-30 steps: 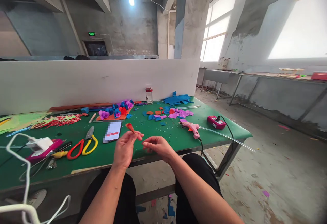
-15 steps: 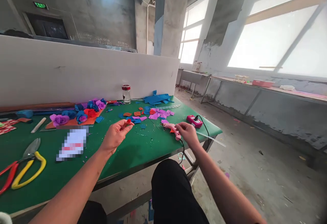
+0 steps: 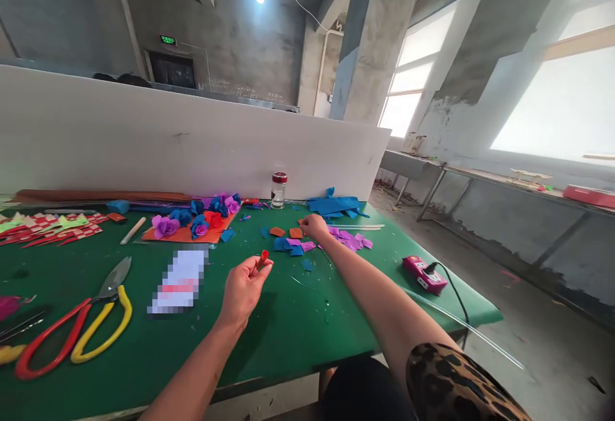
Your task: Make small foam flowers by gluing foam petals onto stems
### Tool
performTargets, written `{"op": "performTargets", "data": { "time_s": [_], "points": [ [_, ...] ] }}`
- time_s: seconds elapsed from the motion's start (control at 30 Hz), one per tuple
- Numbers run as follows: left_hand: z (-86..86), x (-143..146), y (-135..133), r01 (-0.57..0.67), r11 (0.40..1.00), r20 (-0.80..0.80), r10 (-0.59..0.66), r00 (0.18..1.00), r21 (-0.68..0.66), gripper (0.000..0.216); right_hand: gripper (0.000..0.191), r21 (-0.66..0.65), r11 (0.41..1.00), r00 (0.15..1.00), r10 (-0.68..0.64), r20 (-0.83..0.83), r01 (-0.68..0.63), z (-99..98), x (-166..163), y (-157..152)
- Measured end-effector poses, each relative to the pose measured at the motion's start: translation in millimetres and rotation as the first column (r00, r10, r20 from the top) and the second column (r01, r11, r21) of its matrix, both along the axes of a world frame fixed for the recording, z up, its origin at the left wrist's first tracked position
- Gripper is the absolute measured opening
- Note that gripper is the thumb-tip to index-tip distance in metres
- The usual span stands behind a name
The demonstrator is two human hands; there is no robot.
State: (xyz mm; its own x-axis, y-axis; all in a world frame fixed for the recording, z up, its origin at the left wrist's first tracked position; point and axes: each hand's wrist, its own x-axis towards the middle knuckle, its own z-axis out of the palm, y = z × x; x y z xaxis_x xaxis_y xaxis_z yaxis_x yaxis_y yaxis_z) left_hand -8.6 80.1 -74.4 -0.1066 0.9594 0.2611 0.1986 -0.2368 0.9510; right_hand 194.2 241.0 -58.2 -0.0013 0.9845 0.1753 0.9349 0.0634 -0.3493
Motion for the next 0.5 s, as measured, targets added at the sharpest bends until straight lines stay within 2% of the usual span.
{"op": "performTargets", "data": {
  "time_s": [0.13,0.27,0.5],
  "points": [
    [6.4,-6,-2,-0.017,1.000,0.074,0.017,0.997,-0.007,0.020,0.029,-0.102,0.989,0.989,0.116,0.093,-0.106,-8.6,-39,25],
    [9.8,-9,-5,-0.003,1.000,0.123,0.006,0.992,-0.027,0.017,0.030,-0.176,0.977,0.973,0.148,0.176,-0.117,-16.5,-67,40],
    [13.5,-9,-10,0.029,0.997,0.133,-0.021,0.991,-0.065,0.017,0.032,-0.187,0.976,0.965,0.152,0.214,-0.113,-19.0,-76,43]
  ]
}}
